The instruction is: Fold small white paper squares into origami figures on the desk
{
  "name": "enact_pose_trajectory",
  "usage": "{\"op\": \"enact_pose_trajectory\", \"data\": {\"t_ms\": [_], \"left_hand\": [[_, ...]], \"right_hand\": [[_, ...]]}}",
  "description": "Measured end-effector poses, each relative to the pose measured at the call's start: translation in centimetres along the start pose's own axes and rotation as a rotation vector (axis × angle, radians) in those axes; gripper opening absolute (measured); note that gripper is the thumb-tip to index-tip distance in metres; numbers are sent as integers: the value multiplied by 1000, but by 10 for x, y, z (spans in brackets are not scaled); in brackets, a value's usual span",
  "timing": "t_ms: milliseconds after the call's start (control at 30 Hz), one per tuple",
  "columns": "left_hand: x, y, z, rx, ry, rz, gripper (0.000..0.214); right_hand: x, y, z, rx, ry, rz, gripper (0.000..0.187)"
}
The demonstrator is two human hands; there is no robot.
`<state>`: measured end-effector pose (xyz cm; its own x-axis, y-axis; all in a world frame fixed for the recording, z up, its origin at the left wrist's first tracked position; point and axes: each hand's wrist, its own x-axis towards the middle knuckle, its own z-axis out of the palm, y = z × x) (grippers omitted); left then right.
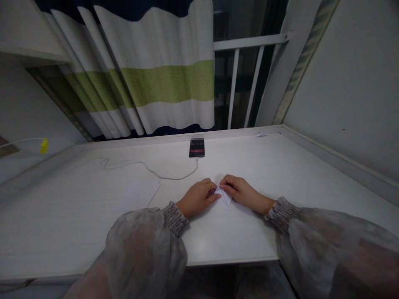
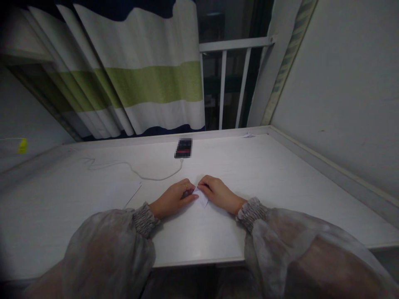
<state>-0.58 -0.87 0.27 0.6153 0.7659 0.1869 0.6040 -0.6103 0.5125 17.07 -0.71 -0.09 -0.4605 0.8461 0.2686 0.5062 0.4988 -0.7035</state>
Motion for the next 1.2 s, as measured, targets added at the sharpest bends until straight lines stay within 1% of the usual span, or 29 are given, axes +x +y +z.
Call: {"op": "enact_pose_trajectory", "data": {"t_ms": [100, 200, 300, 433, 533, 600, 733, 867, 1000, 1200], "left_hand": [[0, -1, 2, -155, 44, -29, 14], [1, -4, 6, -359, 85, -96, 15], [2, -6, 10, -575, 79, -186, 19], [4, -2, 8, -852, 54, -293, 24], [4, 4, 5, -986, 118, -330, 24], [3, 7, 3, -1018, 186, -355, 23], [3, 8, 3, -1039, 296, -400, 23], [3, 10, 4, -1050, 292, -406, 24], [4, 12, 3, -1095, 293, -383, 26], [6, 9, 3, -1253, 276, -399, 24]], "right_hand": [[1, 2, 4, 261, 39, 115, 8], [2, 3, 7, 539, 81, 170, 22], [4, 2, 8, 665, 91, 212, 29], [4, -4, 7, 718, 129, 243, 33], [4, -8, 4, 719, 192, 222, 29], [3, -9, 3, 737, 213, 216, 28], [3, -8, 4, 832, 159, 225, 33], [2, -5, 4, 836, 140, 206, 34], [2, -3, 4, 803, 117, 204, 34], [2, -3, 3, 755, 85, 174, 36]]}}
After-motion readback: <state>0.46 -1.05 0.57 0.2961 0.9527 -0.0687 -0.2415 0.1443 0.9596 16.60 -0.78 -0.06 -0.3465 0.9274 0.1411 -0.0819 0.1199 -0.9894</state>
